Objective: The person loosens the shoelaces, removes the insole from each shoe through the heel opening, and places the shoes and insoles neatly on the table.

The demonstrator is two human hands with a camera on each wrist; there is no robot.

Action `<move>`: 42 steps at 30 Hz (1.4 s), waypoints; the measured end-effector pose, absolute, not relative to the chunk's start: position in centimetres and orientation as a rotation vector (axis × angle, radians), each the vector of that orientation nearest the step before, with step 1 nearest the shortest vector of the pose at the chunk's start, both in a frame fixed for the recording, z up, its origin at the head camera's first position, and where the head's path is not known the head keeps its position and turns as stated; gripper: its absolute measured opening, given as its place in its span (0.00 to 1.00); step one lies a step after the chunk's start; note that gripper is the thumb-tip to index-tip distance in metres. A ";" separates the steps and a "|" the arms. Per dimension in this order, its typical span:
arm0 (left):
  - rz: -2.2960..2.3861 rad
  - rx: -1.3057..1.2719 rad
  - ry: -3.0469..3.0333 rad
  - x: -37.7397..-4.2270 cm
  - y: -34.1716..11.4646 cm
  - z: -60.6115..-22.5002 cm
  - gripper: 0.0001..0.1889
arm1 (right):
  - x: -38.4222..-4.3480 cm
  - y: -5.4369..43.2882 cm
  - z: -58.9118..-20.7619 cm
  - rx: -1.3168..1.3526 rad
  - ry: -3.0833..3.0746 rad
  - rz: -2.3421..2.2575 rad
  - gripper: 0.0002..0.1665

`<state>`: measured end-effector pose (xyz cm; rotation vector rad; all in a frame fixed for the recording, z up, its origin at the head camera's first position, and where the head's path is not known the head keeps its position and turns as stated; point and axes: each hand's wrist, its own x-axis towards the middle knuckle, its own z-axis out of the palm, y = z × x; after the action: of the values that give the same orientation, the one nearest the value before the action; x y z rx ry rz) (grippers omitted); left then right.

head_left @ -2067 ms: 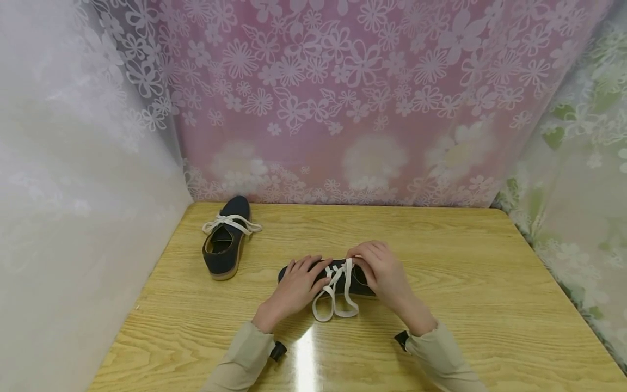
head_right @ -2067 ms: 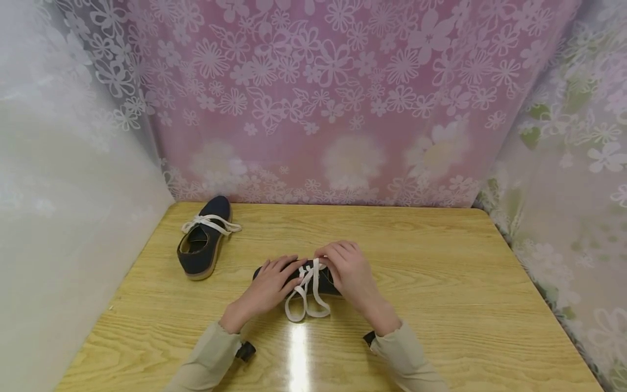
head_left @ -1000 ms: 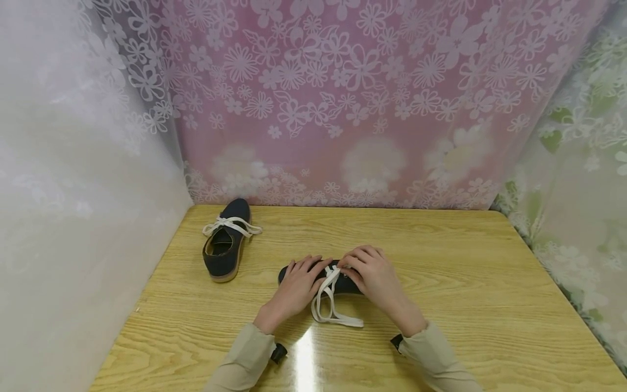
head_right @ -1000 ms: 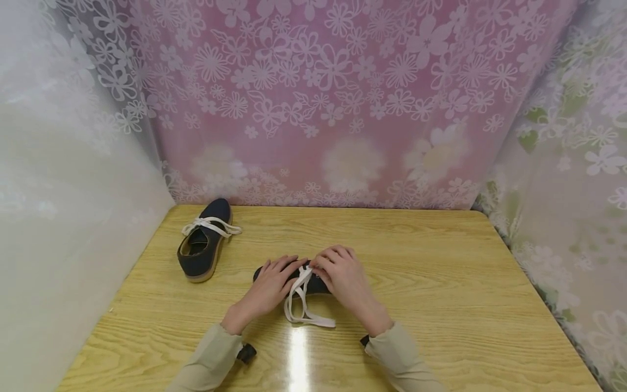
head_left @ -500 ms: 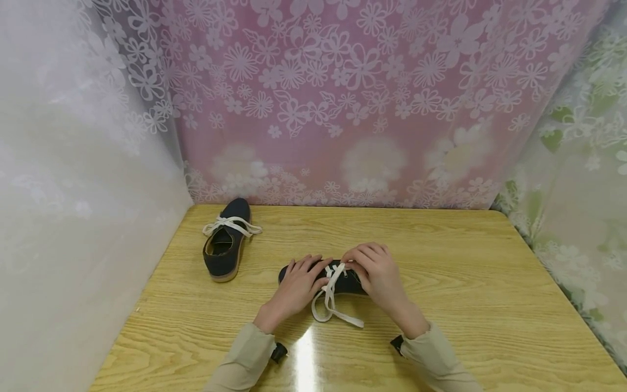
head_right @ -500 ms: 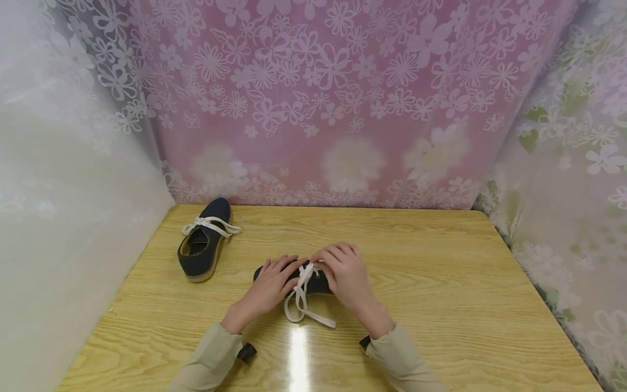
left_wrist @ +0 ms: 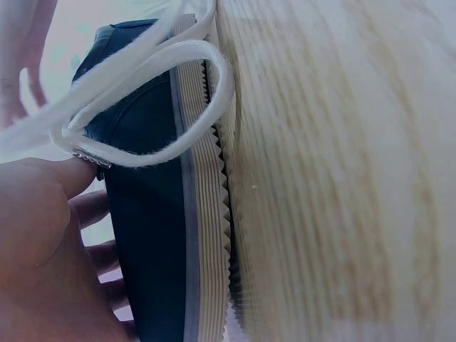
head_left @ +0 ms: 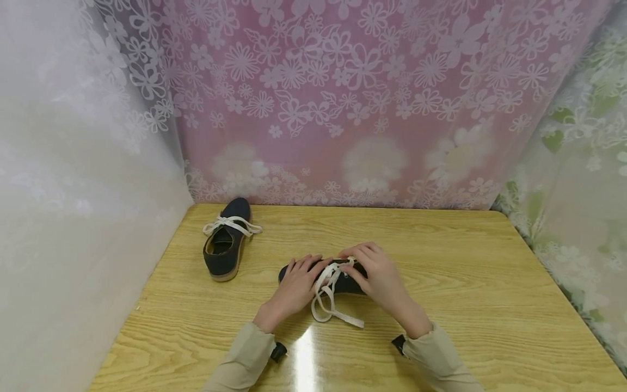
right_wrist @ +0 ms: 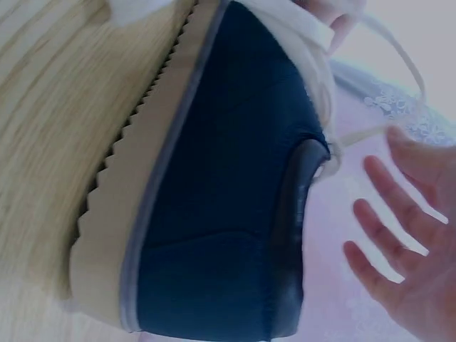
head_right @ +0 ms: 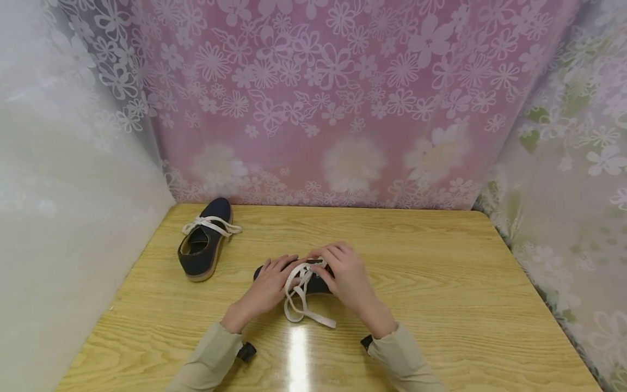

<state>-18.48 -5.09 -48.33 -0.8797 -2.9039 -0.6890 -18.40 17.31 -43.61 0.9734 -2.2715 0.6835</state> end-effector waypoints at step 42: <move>-0.686 -0.882 -2.909 -18.4 -5.1 -48.3 0.26 | -18.4 17.5 -43.2 1.035 -2.242 0.805 0.11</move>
<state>-18.38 -5.13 -48.32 -0.8818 -2.9086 -0.6861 -18.37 17.49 -43.25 1.0353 -2.2418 0.8053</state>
